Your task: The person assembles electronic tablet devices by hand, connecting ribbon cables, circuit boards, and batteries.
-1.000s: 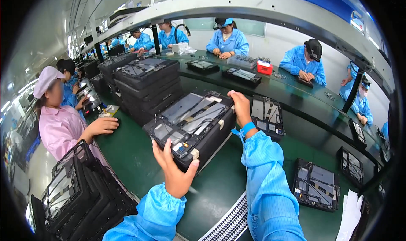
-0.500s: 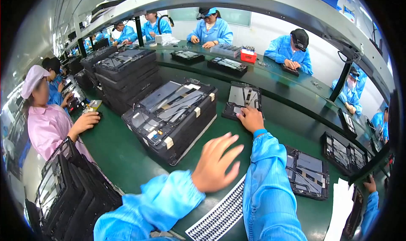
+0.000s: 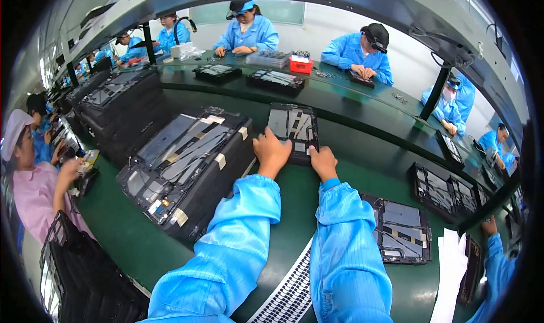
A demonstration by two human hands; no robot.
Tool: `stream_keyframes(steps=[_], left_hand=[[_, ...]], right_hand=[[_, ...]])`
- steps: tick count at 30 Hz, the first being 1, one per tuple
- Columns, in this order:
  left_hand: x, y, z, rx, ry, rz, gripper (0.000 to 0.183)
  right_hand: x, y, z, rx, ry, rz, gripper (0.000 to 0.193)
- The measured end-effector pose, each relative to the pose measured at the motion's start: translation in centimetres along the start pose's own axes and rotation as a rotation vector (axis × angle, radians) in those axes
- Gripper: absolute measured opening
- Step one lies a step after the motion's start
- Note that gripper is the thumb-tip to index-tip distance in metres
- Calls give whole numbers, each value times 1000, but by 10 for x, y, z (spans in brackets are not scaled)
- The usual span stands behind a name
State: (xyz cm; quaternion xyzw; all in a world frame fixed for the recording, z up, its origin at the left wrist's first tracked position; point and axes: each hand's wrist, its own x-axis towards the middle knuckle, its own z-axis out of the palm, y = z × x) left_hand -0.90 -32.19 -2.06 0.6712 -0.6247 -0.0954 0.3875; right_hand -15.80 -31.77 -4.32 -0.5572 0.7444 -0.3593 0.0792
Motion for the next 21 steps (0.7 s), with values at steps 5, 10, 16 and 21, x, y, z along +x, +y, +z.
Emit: stream_keyframes(steps=[5,10,16,21], left_hand=[[9,0,11,-634,-1,-122,81],[-9,33,-9,-1802,197,-232,71],[-36,61,-57,-2095,-201,-364,18],[-68,45,-115,-1973,-653,-416,27]], right_hand=[[17,24,0,839,210,113,37],[-28,-53,-32,1272,565,163,42],[-116,-100,-97,846,679,-161,50],[-211,-79,-202,978,338,-309,36]])
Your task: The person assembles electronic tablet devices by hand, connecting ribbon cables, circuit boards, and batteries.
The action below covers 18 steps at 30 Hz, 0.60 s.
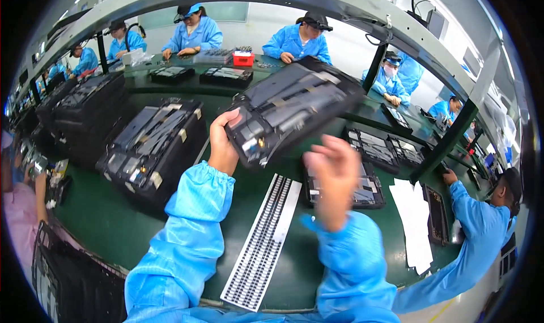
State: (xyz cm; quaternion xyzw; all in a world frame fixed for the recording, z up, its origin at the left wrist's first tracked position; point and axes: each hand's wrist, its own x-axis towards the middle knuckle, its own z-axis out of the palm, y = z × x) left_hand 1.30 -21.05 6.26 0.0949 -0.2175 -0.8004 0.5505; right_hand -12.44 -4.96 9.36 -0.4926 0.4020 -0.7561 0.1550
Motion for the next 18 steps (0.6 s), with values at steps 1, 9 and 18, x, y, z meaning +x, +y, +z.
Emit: stream_keyframes(steps=[1,9,18], left_hand=[[-21,1,12,89,-19,-73,30],[-128,-66,30,294,-111,-575,33],[-167,-39,4,1585,-554,34,49]], right_hand=[[-3,-15,-33,-65,98,-70,35],[-69,-69,-183,-7,52,508,47],[-119,-47,-256,-91,233,745,43]])
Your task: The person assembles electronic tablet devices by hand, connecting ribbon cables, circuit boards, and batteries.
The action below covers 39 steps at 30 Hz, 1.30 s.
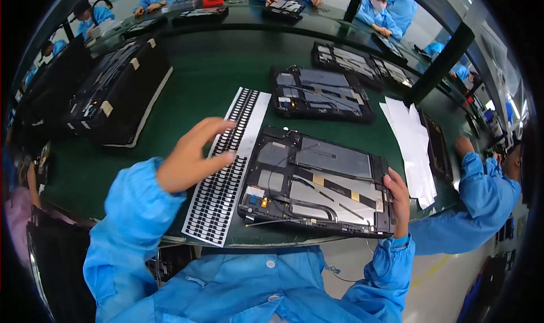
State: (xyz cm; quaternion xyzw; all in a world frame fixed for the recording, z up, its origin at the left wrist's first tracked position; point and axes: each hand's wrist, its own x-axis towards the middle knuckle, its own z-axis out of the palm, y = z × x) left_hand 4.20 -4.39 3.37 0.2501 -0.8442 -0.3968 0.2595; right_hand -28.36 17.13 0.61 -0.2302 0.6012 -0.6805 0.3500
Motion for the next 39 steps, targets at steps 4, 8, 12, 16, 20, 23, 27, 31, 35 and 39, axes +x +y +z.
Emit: stream_keyframes(steps=[4,8,12,16,20,23,27,31,35,39], left_hand=[[-58,-16,7,595,-195,119,55],[-81,11,24,607,-174,20,59],[-69,20,25,660,-77,175,50],[-61,42,43,458,-57,383,41],[-48,41,69,531,22,562,25],[-40,36,66,619,-100,599,26],[-28,43,60,553,-167,632,22],[12,40,52,557,3,728,21],[36,17,38,631,43,637,19],[8,-9,0,517,-60,404,34]], right_hand=[[22,10,-2,-123,46,-45,41],[30,2,8,-528,81,-242,31],[16,-5,12,-1263,296,-744,15],[-12,-11,43,-1132,55,-777,14],[-27,-13,55,-1089,39,-784,17],[-29,-14,24,-1081,78,-686,15],[-32,-26,-29,-983,21,-419,19],[-54,-35,-5,-1049,-62,-644,31],[-77,-19,38,-1215,-348,-733,33],[-53,-5,24,-1329,-286,-803,32]])
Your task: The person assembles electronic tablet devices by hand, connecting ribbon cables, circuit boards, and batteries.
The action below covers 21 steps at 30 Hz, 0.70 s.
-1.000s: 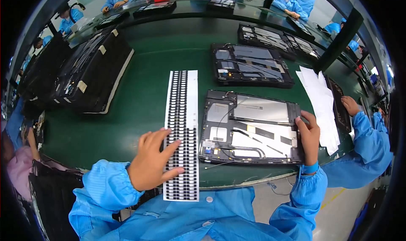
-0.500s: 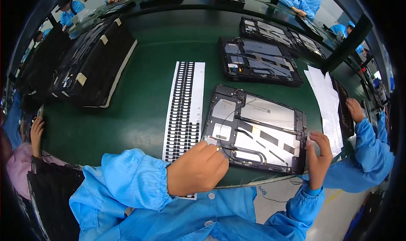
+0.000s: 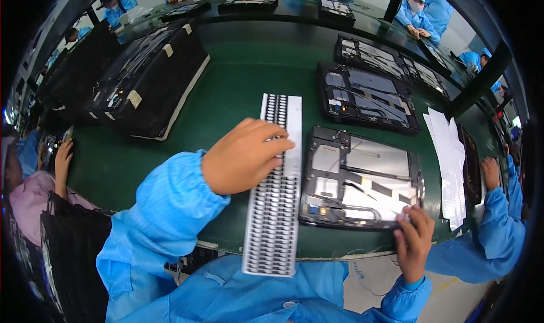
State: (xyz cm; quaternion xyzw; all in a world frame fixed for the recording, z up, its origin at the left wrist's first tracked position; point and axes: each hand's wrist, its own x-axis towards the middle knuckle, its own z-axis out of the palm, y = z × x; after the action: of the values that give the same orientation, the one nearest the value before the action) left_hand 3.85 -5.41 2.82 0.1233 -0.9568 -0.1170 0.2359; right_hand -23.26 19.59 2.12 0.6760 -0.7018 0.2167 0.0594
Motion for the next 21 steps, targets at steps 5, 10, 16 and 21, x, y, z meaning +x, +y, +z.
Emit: stream_keyframes(steps=[5,10,16,21], left_hand=[[-30,-7,6,-38,-148,-15,42],[-18,5,20,-160,-75,85,46],[-32,11,32,-34,-89,60,55],[-34,8,27,-8,-79,86,54]], right_hand=[[18,-27,-12,117,106,240,31],[86,-118,27,144,41,-155,14],[104,-128,79,35,68,-153,9],[108,-134,85,92,48,-98,11]])
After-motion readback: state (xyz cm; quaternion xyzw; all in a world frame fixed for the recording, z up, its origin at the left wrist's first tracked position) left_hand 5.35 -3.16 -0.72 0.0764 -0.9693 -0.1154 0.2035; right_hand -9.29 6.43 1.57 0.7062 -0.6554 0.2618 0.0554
